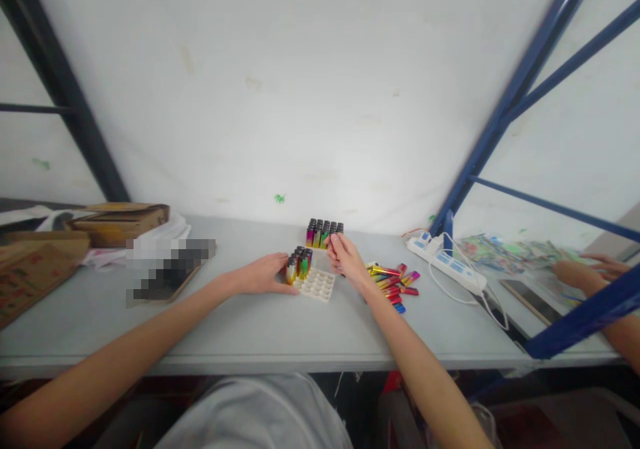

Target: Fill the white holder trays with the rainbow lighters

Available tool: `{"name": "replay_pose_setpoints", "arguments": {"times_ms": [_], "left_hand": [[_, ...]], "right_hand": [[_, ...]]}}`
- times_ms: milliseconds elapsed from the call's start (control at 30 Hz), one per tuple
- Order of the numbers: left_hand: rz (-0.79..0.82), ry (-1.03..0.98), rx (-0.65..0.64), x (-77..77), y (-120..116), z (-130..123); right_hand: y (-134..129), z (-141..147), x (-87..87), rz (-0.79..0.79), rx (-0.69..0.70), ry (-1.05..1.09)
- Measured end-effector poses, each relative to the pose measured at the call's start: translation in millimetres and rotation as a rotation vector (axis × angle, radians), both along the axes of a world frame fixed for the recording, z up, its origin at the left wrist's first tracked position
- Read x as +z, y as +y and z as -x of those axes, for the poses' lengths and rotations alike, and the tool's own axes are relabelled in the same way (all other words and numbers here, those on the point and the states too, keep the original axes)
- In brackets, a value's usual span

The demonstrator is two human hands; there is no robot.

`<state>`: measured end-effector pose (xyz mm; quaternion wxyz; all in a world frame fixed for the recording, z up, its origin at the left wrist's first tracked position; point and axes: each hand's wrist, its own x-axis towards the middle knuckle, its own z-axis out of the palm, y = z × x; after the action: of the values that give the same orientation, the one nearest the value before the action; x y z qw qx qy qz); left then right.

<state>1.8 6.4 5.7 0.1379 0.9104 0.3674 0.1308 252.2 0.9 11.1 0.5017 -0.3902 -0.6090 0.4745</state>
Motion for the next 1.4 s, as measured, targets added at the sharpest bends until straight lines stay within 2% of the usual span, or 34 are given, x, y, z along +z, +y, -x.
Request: {"name": "replay_pose_setpoints", "arguments": {"times_ms": [100,233,333,533,833,1167,1400], "left_hand": [[0.006,-0.016,-0.007,-0.7,0.3,-0.1],[-0.003,-0.018,-0.009,-2.4,1.2,0.2],[0.003,-0.021,-0.015,-2.2,1.3,0.2],[-0.003,0.012,-0.013,-1.4,1.6,0.0],[0.017,-0.024,0.011,-1.6,0.5,0.8],[0.004,-0.018,0.007,-1.3,0.7,0.9],[0.0,-0.028,-0.019,-2.9,2.0,1.1]], "right_hand": [[-3.1,10.3,-4.3,-0.021,-0.047,-0.091],[-2.8,12.0,-13.0,-0.204,-0.187,-0.305],[-2.4,9.6,-18.3,-0.274,-0.287,-0.441],[-2.1,8.7,-19.8,-0.298,-0.377,-0.478],[-5.4,8.4,-13.6,-0.324,-0.343,-0.473],[-6.6,7.5,-13.9,-0.421,-0.323,-0.521],[-13.7,7.5,-6.5,-0.429,-0.121,-0.499]]}}
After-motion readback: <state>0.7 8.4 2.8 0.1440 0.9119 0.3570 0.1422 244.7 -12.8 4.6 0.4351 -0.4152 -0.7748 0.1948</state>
